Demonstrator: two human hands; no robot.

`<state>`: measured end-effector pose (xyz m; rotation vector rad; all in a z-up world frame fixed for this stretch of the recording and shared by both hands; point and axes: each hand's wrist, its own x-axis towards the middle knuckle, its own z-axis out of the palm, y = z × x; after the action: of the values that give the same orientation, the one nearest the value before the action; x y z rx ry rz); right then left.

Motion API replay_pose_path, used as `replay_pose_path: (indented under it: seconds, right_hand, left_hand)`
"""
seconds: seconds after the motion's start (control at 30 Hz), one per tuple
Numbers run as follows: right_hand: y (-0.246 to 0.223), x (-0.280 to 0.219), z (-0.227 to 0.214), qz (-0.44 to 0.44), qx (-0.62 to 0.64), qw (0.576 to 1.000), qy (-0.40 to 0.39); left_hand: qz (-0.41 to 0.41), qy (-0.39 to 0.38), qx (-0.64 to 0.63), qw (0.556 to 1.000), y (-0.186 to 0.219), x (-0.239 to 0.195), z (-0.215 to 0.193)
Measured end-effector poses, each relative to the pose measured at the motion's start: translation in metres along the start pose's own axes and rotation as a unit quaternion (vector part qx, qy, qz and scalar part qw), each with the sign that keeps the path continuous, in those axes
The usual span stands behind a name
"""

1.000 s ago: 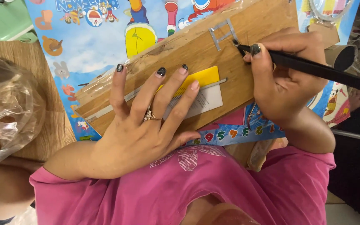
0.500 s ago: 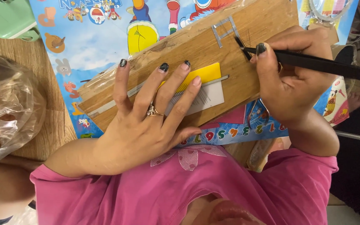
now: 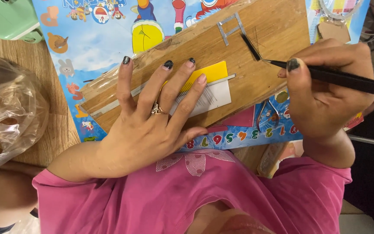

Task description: The person uses tweezers to pick up individual dark fibers and arrange them in a row on a white adhesive strip. They repeatedly place the fibers and use the tweezers to press down and align them on the strip.

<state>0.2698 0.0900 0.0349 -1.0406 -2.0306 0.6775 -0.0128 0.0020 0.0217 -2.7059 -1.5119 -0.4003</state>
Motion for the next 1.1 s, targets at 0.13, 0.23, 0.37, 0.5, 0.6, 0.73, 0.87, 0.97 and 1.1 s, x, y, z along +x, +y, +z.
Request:
replay_pose_path:
  seconds: [0.13, 0.23, 0.37, 0.5, 0.6, 0.73, 0.87, 0.97, 1.1]
  right_hand:
    - [0.003, 0.008, 0.012, 0.001, 0.028, 0.999, 0.029]
    - [0.007, 0.015, 0.024, 0.013, 0.044, 0.998, 0.045]
    - [0.006, 0.019, 0.034, 0.049, 0.051, 0.997, 0.044]
    - [0.006, 0.017, 0.033, 0.042, 0.038, 0.998, 0.036]
    - [0.004, 0.014, 0.028, 0.038, 0.016, 0.999, 0.024]
    - [0.004, 0.008, 0.023, 0.058, 0.042, 0.997, 0.011]
    - [0.012, -0.003, 0.019, 0.003, 0.04, 0.999, 0.005]
    - [0.014, -0.005, 0.019, -0.059, -0.008, 0.998, -0.003]
    - [0.002, 0.007, 0.024, -0.09, -0.131, 0.98, -0.123]
  left_hand:
    - [0.006, -0.002, 0.018, 1.0, 0.001, 0.001, -0.001]
    - [0.005, 0.0, 0.027, 1.0, 0.001, 0.002, -0.002]
    - [0.004, 0.0, 0.016, 1.0, 0.001, 0.003, -0.003]
    - [0.003, 0.003, 0.017, 1.0, 0.001, 0.003, -0.002]
    - [0.002, 0.0, 0.016, 1.0, 0.001, 0.002, -0.001]
    - [0.002, -0.007, 0.016, 1.0, 0.001, 0.002, -0.002]
    - [0.001, -0.006, 0.009, 1.0, 0.001, 0.002, -0.001]
    - [0.001, -0.007, 0.002, 1.0, 0.001, 0.002, -0.001]
    - [0.003, -0.004, 0.012, 1.0, 0.001, 0.001, -0.001]
